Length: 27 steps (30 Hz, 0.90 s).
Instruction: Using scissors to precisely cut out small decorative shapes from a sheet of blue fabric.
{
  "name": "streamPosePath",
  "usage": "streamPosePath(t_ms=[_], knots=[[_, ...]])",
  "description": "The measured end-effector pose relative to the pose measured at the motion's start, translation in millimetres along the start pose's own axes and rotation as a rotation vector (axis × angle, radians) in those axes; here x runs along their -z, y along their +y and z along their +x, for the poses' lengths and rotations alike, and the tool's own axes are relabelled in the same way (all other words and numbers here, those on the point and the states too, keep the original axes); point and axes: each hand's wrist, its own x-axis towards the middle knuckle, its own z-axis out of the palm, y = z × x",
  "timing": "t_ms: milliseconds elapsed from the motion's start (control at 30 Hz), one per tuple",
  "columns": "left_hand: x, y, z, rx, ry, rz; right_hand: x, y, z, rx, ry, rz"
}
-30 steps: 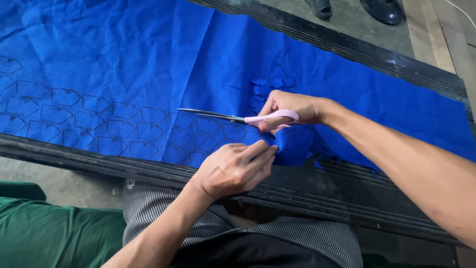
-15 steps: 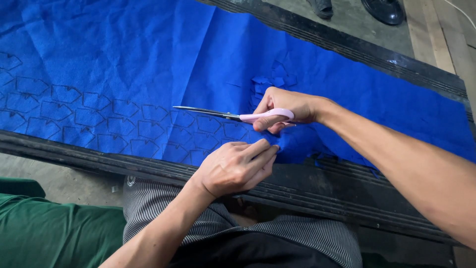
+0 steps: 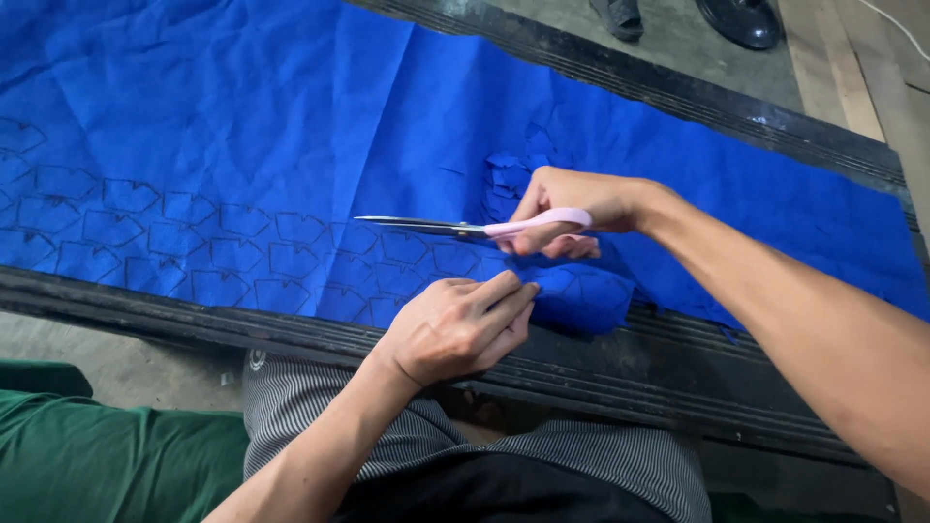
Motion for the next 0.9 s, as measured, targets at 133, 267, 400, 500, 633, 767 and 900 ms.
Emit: streamPosePath(t_ms=[133, 267, 400, 500, 633, 767, 900], knots=[[-4.0, -3.9, -4.7, 0.012, -0.026, -0.005, 3.0, 15.8, -27.5, -0.052, 0.095, 0.013], [-2.1, -3.1, -3.2, 0.133, -0.068, -0.026, -20.4, 19.5, -58.8, -0.119, 0.345, 0.03], [2.1, -1.1, 5.3, 0.308, -0.154, -0.077, -49.1, 26.6, -85.8, -0.177, 0.629, 0.182], [7.1, 6.2, 16.1, 0.431, -0.11, -0.104, -63.3, 49.3, -98.4, -0.155, 0.793, 0.216], [3.6, 7.3, 22.3, 0.501, -0.038, -0.129, -89.6, 37.1, -97.7, -0.142, 0.966, 0.118], [-4.1, 6.0, 18.7, 0.604, 0.135, -0.18, -103.0, 49.5, -82.8, -0.109, 1.132, 0.182], [-6.0, 6.6, 15.7, 0.635, 0.149, -0.21, -122.4, 33.8, -63.1, 0.004, 1.21, 0.337]])
